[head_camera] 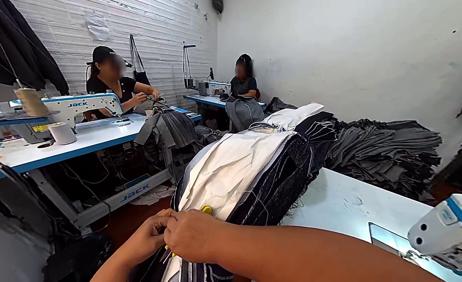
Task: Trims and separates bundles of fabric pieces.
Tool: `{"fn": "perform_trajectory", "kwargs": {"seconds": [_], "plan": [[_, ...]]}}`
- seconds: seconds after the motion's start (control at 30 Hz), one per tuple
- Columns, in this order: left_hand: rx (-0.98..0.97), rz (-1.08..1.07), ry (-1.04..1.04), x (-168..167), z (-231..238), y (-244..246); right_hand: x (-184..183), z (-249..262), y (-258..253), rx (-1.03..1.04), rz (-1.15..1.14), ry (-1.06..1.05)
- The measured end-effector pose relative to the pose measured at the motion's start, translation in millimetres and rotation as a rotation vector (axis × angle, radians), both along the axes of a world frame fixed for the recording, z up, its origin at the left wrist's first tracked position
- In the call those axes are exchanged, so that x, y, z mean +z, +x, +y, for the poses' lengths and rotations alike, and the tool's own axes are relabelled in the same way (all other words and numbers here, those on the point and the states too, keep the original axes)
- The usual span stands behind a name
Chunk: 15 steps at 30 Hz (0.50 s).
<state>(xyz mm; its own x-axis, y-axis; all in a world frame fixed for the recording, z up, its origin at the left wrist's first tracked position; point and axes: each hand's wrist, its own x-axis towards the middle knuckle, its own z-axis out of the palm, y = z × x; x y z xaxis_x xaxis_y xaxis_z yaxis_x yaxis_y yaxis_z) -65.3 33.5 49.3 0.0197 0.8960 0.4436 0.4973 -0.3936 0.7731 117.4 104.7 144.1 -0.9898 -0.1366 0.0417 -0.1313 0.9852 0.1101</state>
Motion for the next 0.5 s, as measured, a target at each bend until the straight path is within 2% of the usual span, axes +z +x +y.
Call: {"fn": "perform_trajectory", "kwargs": {"seconds": [0.07, 0.13, 0.17, 0.23, 0.3, 0.37, 0.43, 0.5], "plan": [[-0.015, -0.012, -0.025, 3.6, 0.1, 1.5, -13.2, 8.5, 1.3, 0.176, 0.186, 0.052], [-0.006, -0.021, -0.064, 5.1, -2.5, 4.5, -12.6, 12.5, 3.0, 0.228, 0.156, -0.030], [0.010, -0.020, -0.088, 5.7, -4.1, 5.7, -5.8, 12.1, 3.3, 0.160, 0.063, -0.090], [0.045, -0.001, -0.133, 8.9, -6.7, 8.6, 15.0, 3.6, -1.9, -0.107, -0.188, -0.143], [0.072, 0.059, -0.127, 11.6, -6.2, 10.4, 28.3, -9.4, -12.8, -0.351, -0.386, -0.122], [0.090, 0.144, -0.078, 10.9, -4.3, 9.7, 32.4, -21.4, -19.3, -0.462, -0.460, -0.070], [0.113, 0.149, -0.031, 8.6, -3.4, 10.6, 30.0, -21.3, -16.3, -0.399, -0.407, -0.034], [0.148, 0.044, -0.029, 3.6, -3.1, 14.2, 11.0, -6.6, -2.4, -0.170, -0.124, -0.007]]}}
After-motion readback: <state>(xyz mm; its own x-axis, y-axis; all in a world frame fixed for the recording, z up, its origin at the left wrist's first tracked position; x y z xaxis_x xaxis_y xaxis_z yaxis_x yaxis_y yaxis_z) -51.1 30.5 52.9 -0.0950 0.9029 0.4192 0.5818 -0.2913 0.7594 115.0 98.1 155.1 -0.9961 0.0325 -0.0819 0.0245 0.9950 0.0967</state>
